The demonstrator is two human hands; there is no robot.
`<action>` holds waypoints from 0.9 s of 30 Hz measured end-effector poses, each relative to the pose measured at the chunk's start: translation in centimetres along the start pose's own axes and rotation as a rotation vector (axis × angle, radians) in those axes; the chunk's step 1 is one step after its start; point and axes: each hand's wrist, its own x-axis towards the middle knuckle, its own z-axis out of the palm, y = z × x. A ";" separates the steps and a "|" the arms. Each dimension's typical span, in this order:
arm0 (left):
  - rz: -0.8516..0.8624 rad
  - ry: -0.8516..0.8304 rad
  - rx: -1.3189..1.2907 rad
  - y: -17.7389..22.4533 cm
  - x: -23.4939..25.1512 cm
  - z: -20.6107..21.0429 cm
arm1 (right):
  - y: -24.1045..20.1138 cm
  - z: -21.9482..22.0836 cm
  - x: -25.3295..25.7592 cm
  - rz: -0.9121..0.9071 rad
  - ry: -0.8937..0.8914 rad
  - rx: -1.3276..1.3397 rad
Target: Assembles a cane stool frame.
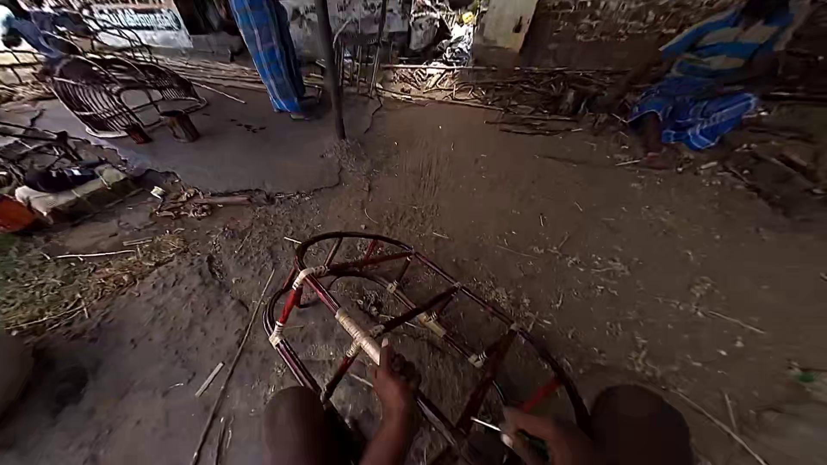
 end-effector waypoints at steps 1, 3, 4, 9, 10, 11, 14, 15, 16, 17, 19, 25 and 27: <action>-0.017 0.011 0.006 0.2 -0.4 0.2 | 0.1 0.0 -0.2 0.034 -0.006 0.037; -0.047 0.002 0.032 0.0 -1.0 -0.4 | -0.2 -0.1 -0.7 0.135 -0.059 0.119; -0.051 -0.019 0.043 -0.1 -1.0 -0.6 | -0.4 0.0 -0.8 0.121 -0.044 0.096; -0.046 -0.008 0.038 -0.1 -1.3 -0.6 | -1.2 0.1 -1.2 0.167 -0.029 0.117; -0.050 -0.011 0.028 -0.1 -1.3 -0.5 | -1.4 0.0 -1.2 0.175 -0.030 0.119; -0.051 -0.015 0.024 -0.1 -1.4 -0.5 | -1.6 -0.3 -1.1 0.223 -0.059 0.188; -0.050 -0.017 0.029 0.1 -1.5 -0.4 | -1.6 -0.4 -0.9 0.140 -0.030 0.062; -0.051 -0.015 0.029 0.1 -1.5 -0.2 | -1.9 -0.7 -0.8 0.132 -0.036 0.015; -0.050 -0.013 0.031 0.1 -1.5 -0.2 | -2.2 -1.2 -0.6 0.174 -0.081 0.063; -0.050 -0.009 0.032 0.1 -1.7 -0.2 | -2.4 -1.5 -0.4 0.208 -0.117 0.109; -0.044 -0.010 0.035 0.2 -1.6 -0.2 | -2.6 -1.7 -0.1 0.144 -0.118 -0.016; -0.051 0.002 0.010 0.3 -1.5 0.1 | -3.2 -3.8 1.8 0.262 -0.300 0.036; -0.059 -0.066 -0.084 0.3 -1.4 -0.2 | -3.1 -3.7 1.7 0.214 -0.276 -0.012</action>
